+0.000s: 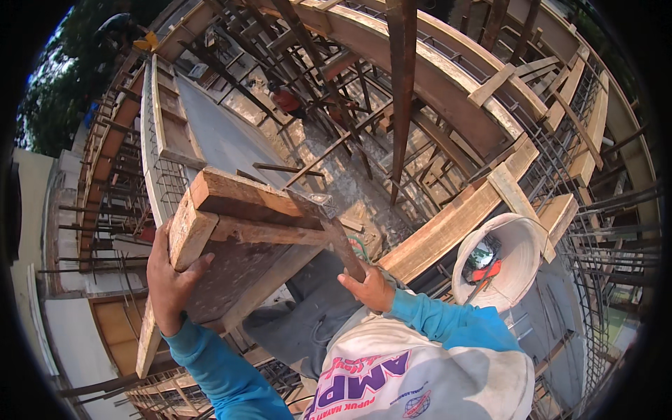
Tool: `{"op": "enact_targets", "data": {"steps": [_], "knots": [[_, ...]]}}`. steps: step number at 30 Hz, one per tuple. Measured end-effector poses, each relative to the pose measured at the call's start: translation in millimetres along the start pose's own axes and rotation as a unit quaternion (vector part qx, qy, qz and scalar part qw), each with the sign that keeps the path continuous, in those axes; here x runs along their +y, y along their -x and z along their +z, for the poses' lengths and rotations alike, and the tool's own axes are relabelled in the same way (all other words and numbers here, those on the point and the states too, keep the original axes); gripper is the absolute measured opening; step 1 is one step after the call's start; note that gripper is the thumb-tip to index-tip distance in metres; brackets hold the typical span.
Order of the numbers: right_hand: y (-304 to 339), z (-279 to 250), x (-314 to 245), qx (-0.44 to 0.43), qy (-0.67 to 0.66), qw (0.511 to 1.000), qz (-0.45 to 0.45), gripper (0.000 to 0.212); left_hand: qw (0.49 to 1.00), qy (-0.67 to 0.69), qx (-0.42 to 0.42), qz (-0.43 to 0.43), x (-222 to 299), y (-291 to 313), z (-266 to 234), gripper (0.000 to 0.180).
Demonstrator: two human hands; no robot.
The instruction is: The person hammers a piece of wood onto a larger formwork assembly using a hammer. They position the board and drive a nail into it to secure the structure.
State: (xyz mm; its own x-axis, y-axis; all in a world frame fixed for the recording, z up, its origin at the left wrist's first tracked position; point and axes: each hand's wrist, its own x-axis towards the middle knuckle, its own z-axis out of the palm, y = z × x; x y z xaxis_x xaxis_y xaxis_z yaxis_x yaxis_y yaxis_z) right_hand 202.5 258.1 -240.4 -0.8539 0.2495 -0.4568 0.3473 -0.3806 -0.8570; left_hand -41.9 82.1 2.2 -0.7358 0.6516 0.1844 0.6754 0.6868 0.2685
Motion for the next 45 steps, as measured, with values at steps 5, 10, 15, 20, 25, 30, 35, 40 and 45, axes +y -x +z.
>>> {"op": "enact_targets", "data": {"steps": [5,10,15,20,25,30,35,40,45], "knots": [[-2,3,9,0.009,0.023,0.999,-0.036,0.027,1.0,0.011,-0.009,-0.019,5,-10,-3,0.073],[-3,7,1,0.025,0.043,0.999,0.007,0.03,0.996,0.06,-0.037,-0.05,0,-19,-4,0.071],[-2,6,11,0.033,0.064,0.996,-0.05,0.034,0.998,0.04,-0.019,-0.054,5,-9,-4,0.072],[1,7,-1,0.026,0.073,0.997,-0.02,0.04,0.999,0.025,-0.009,-0.041,7,-9,-4,0.072],[-7,-2,-13,0.042,0.111,0.985,-0.129,0.045,0.995,0.065,-0.049,-0.054,2,-28,-8,0.068],[19,-17,-91,0.037,0.061,0.976,-0.205,0.035,0.993,0.08,-0.07,-0.043,-21,-33,-6,0.067],[29,1,-90,0.124,-0.062,0.877,-0.46,0.012,0.997,0.054,-0.043,-0.031,-4,-20,-5,0.068],[20,0,-40,0.059,0.134,0.976,-0.164,0.04,0.999,0.042,-0.013,-0.016,4,-3,-6,0.069],[19,-8,-63,0.023,0.156,0.972,-0.177,0.046,0.999,0.04,0.0,-0.008,12,2,-10,0.068]]}}
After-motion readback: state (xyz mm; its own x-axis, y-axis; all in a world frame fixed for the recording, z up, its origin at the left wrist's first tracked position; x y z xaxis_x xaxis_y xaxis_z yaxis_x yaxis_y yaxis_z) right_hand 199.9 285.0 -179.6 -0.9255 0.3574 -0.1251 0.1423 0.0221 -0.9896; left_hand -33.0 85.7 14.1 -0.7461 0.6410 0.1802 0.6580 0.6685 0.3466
